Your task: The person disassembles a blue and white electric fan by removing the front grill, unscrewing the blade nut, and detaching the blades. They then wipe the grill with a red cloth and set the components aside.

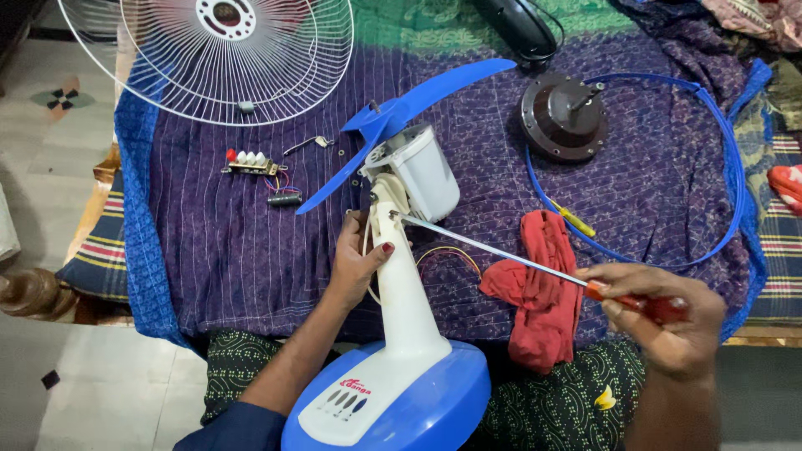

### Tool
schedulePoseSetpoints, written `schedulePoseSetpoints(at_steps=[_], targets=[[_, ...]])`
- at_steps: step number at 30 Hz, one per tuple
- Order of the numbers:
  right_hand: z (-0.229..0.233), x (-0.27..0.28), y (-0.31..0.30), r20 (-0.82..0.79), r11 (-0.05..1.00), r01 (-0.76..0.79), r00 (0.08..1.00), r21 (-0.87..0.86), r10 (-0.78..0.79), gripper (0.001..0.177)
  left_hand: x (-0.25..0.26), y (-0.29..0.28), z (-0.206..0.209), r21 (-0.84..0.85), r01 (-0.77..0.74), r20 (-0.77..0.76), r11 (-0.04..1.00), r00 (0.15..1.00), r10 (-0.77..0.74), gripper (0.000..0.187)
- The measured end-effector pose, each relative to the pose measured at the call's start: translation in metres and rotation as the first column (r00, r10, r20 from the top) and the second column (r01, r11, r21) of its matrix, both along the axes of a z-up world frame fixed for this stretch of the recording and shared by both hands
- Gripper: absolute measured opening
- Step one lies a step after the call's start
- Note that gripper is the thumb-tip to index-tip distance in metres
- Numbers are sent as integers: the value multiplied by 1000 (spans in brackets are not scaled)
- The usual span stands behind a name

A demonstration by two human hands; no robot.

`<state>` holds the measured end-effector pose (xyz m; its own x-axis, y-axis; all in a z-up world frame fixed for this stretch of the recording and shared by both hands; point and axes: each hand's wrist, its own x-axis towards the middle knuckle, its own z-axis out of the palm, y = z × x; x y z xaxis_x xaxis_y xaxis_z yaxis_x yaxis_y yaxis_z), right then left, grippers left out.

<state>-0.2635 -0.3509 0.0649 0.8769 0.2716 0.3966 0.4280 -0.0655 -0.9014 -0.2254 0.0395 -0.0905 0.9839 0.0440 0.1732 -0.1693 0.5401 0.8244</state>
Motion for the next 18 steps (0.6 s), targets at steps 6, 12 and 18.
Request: schedulePoseSetpoints(at_steps=[6,12,18], targets=[[24,6,-2,161,979,-82,980,-186,113,21,-3,0,4,-71,44,6,997,999,-44,58],[38,8,-2,190,967,-70,975,-244,118,19,-9,13,12,-353,265,27,897,962,-273,52],[40,5,1,193,960,-69,973,-271,125,19,-6,14,5,-290,250,27,924,967,-254,44]])
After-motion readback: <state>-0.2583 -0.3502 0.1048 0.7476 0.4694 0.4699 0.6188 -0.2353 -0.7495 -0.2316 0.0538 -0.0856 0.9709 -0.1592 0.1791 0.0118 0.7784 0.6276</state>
